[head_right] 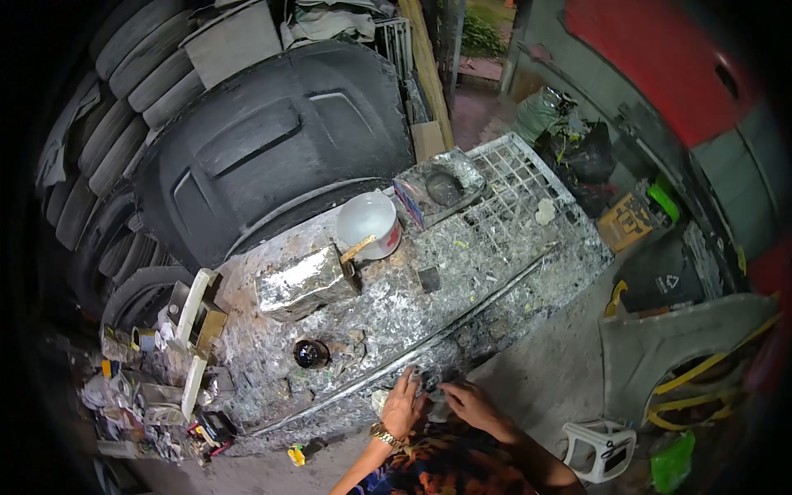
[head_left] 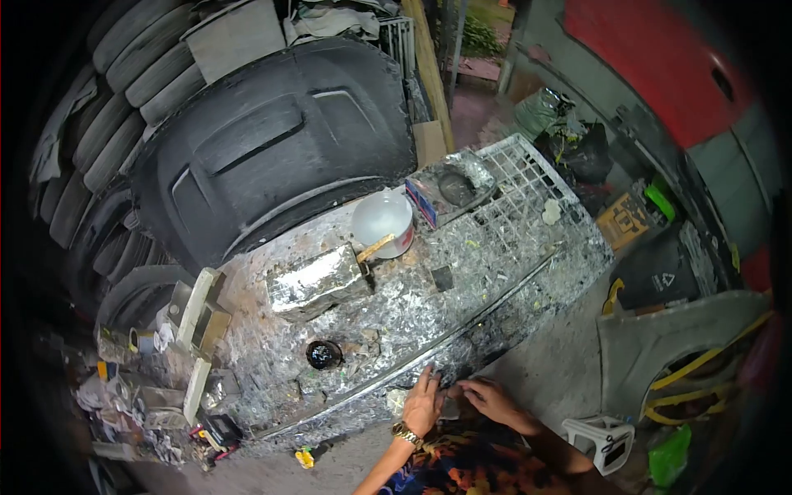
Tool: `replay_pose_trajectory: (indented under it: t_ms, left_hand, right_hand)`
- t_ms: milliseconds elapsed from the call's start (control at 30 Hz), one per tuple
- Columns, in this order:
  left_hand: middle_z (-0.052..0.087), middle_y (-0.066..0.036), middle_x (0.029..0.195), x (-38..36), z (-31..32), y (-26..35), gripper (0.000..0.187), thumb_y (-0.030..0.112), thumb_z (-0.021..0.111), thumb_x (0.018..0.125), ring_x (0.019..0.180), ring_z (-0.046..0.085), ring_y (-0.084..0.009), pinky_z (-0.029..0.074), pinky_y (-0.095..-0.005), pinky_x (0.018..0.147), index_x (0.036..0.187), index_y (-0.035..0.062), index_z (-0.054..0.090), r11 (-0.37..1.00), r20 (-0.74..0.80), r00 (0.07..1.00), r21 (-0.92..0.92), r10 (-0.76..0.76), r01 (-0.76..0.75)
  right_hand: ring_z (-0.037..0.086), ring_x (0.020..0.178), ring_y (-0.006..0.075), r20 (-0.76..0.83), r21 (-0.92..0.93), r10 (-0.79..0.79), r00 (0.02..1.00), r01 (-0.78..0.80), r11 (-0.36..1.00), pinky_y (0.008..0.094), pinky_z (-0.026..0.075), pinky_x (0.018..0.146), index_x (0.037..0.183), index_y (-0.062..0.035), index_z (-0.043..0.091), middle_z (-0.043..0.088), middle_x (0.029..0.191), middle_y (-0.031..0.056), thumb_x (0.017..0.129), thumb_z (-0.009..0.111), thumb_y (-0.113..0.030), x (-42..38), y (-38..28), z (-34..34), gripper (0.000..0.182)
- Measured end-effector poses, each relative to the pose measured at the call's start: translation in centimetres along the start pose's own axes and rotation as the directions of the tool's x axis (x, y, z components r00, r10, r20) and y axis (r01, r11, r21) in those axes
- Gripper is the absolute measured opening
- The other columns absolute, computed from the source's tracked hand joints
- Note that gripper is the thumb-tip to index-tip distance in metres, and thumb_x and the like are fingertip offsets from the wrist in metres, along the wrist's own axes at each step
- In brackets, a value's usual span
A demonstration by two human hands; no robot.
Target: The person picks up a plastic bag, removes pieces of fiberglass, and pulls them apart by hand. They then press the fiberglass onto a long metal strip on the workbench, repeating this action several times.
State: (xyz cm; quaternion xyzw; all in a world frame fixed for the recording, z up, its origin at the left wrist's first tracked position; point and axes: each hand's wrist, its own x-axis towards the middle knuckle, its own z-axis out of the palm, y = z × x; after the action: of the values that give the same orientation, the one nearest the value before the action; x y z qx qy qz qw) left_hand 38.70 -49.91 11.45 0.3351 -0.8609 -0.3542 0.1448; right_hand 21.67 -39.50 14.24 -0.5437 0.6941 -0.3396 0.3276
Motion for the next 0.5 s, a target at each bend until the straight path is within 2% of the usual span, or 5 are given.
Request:
replay_pose_trajectory:
  t_ms: [33, 133, 233, 333, 500]
  left_hand:
    - [0.04, -0.02, 0.138, 0.0, 0.2, -0.1, 0.037, 0.017, 0.06, 0.086, 0.104, 0.055, -0.041, 0.047, -0.0443, 0.084, 0.118, 0.0013, 0.052, 1.0, 0.076, 0.997, -0.016, -0.023, 0.024]
    - [0.06, -0.018, 0.113, -0.5, 1.7, 0.7, 0.019, 0.013, 0.059, 0.088, 0.092, 0.061, -0.0366, 0.049, -0.0403, 0.078, 0.098, -0.0025, 0.062, 0.973, 0.077, 0.994, -0.223, 0.082, -0.063]
    - [0.065, -0.014, 0.089, -0.4, 3.0, 2.2, 0.017, 0.013, 0.061, 0.088, 0.076, 0.063, -0.0314, 0.048, -0.0329, 0.07, 0.086, -0.0042, 0.063, 0.881, 0.127, 0.991, -0.465, -0.036, 0.092]
    - [0.065, -0.014, 0.095, 0.8, 3.8, 5.0, 0.015, 0.011, 0.062, 0.086, 0.084, 0.064, -0.0259, 0.049, -0.0319, 0.074, 0.092, -0.0026, 0.065, 0.877, 0.055, 0.995, -0.478, 0.086, -0.049]
    - [0.058, -0.013, 0.113, 2.1, 5.3, 13.5, 0.032, 0.015, 0.067, 0.082, 0.105, 0.057, -0.027, 0.045, -0.0347, 0.09, 0.11, 0.0014, 0.061, 0.837, 0.282, 0.932, -0.546, 0.226, -0.038]
  right_hand:
    - [0.062, 0.082, 0.0317, -0.04, 0.01, 0.028, 0.999, -0.027, 1.0, 0.0376, 0.049, 0.07, 0.112, -0.0051, 0.059, 0.064, 0.092, 0.0142, 0.087, 0.058, -0.011, -1.0, 0.0, 0.1, 0.026]
    - [0.062, 0.08, 0.0327, -0.109, -0.025, 0.198, 0.974, -0.202, 0.979, 0.039, 0.049, 0.069, 0.117, -0.007, 0.058, 0.064, 0.089, 0.0157, 0.087, 0.057, -0.01, -4.1, 0.9, -0.4, 0.029]
    - [0.06, 0.079, 0.0322, -0.112, -0.184, 0.186, 0.976, -0.204, 0.961, 0.0393, 0.048, 0.068, 0.129, -0.0096, 0.049, 0.061, 0.093, 0.0153, 0.086, 0.054, -0.005, -5.9, -1.0, -3.3, 0.043]
    - [0.057, 0.087, 0.0287, -0.082, -0.316, 0.075, 0.994, -0.097, 0.944, 0.0366, 0.047, 0.074, 0.137, -0.0107, 0.042, 0.054, 0.089, 0.0122, 0.084, 0.052, -0.003, -8.7, 1.0, -4.2, 0.055]
    - [0.057, 0.096, 0.0296, -0.141, -0.319, 0.043, 0.989, -0.086, 0.944, 0.0381, 0.049, 0.082, 0.139, -0.0168, 0.038, 0.055, 0.1, 0.0109, 0.079, 0.056, -0.006, -15.0, 1.4, -8.2, 0.065]
